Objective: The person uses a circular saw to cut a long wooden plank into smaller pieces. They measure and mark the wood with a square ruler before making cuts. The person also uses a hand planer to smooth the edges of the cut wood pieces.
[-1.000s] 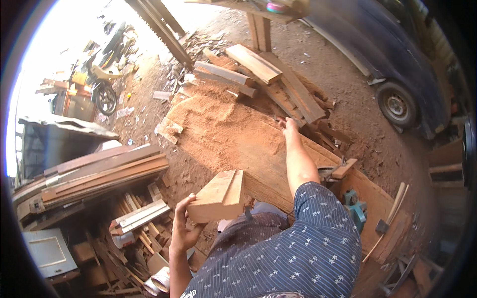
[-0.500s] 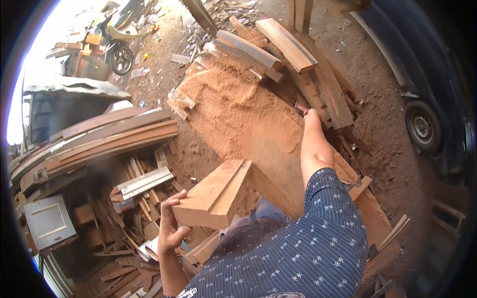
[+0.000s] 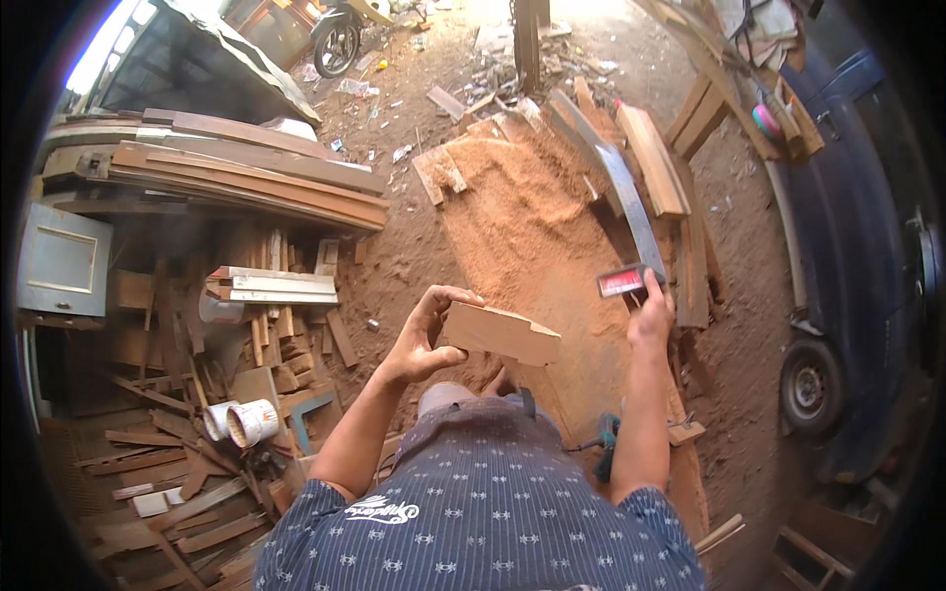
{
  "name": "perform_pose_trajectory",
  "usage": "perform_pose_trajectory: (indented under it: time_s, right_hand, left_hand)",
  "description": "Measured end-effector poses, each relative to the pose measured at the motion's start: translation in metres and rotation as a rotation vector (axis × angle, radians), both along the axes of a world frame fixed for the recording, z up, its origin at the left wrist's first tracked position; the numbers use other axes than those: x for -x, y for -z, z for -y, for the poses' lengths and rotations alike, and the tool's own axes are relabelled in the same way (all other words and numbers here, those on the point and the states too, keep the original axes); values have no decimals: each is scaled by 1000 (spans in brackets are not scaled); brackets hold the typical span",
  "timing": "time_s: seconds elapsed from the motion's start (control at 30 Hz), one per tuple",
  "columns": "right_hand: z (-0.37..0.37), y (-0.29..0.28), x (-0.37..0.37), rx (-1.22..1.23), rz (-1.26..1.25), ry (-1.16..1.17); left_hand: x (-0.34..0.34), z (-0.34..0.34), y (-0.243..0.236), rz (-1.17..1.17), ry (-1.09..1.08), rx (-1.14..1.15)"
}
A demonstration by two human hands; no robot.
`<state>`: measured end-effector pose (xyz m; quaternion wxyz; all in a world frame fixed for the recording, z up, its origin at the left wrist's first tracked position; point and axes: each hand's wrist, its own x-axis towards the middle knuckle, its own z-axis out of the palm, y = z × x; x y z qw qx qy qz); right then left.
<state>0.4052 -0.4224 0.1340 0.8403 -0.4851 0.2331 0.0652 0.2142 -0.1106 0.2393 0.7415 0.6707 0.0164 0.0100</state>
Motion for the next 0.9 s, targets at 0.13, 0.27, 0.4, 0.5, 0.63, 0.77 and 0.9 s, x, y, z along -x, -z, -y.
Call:
perform_pose_trajectory:
  time_s: [0.13,0.27,0.4,0.5,0.63,0.77,0.9]
  right_hand:
    - [23,-103,37,158,204,-81]
    - [51,-151,63,165,288,-277]
    - [60,-159,75,310,345,-424]
    - [62,-156,72,376,340,-476]
    - [62,-150,65,418,374,-503]
    - [61,-146,59,404,350,-516]
    - [63,-137,52,390,331,-511]
  left_hand:
    - [-7,10,2,52,-10,103]
    - [-11,4,13,126,18,86]
    - [-14,0,28,198,28,43]
    - [-17,-1,30,243,29,37]
    - [-14,0,28,226,12,42]
    - [-13,2,35,287,-15,57]
    - [-10,1,41,259,-35,5]
